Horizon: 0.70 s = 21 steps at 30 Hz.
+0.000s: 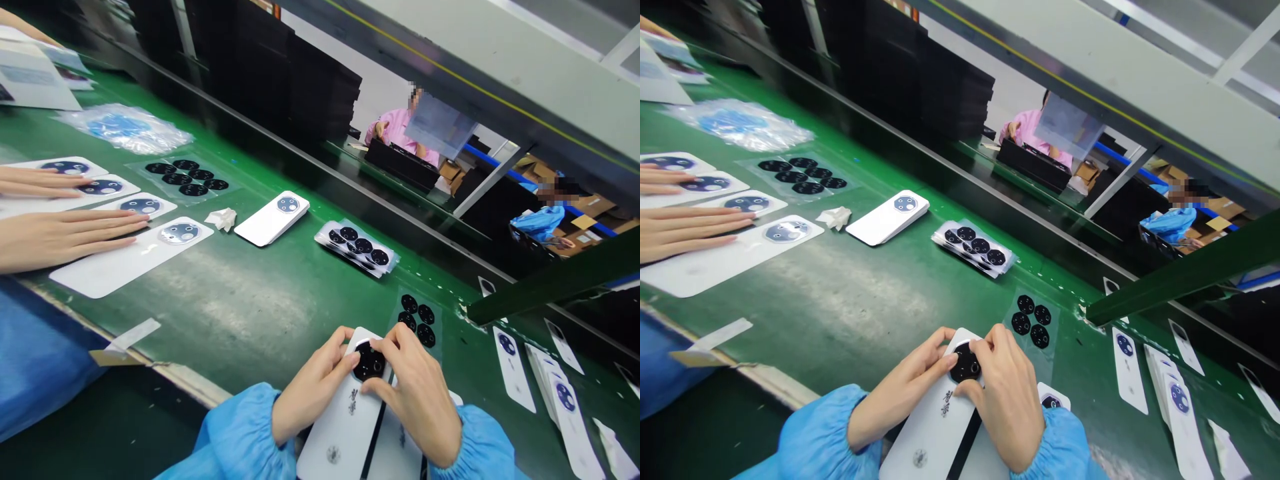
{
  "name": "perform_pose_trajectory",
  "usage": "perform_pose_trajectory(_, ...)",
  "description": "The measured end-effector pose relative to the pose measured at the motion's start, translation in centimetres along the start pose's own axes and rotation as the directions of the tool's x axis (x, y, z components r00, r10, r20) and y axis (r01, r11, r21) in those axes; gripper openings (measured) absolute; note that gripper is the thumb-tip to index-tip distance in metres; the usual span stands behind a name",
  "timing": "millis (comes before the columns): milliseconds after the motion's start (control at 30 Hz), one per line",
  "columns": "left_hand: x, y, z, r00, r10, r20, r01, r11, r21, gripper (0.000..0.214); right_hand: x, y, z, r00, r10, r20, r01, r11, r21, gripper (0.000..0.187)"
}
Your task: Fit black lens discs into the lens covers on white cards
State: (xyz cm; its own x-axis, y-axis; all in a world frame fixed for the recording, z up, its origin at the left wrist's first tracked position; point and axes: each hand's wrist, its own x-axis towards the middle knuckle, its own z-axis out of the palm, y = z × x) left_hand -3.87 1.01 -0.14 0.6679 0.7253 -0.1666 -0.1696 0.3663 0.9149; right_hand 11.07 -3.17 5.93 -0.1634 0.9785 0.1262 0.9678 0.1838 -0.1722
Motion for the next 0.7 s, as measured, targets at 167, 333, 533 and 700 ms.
perform_pose_trajectory(167, 0.1, -0.2, -0.1, 0.999, -0.036, 0.027, 0.037, 0.999, -0.036, 0.037, 0.2, 0.5, 0.0, 0.999, 0.008, 0.033, -0.009, 1.0, 0.027, 0.035)
perform_pose_trajectory(333, 0.2, 0.2, -0.2, 0.998, -0.062, 0.029, 0.064, 0.995, -0.075, 0.038, 0.2, 1.2, -0.7, 0.997, 0.019, 0.078, -0.033, 0.983, 0.183, 0.044)
perform_pose_trajectory(533, 0.2, 0.5, -0.2, 0.995, -0.097, 0.026, 0.099, 0.982, -0.164, 0.038, -0.5, 3.1, -0.6, 0.943, 0.276, 0.184, -0.331, 0.778, 0.534, 0.024)
perform_pose_trajectory(700, 0.2, 0.6, -0.2, 0.997, -0.073, 0.032, 0.077, 0.985, -0.152, 0.039, -0.4, 3.2, -0.4, 0.865, 0.246, 0.436, -0.501, 0.446, 0.742, 0.042)
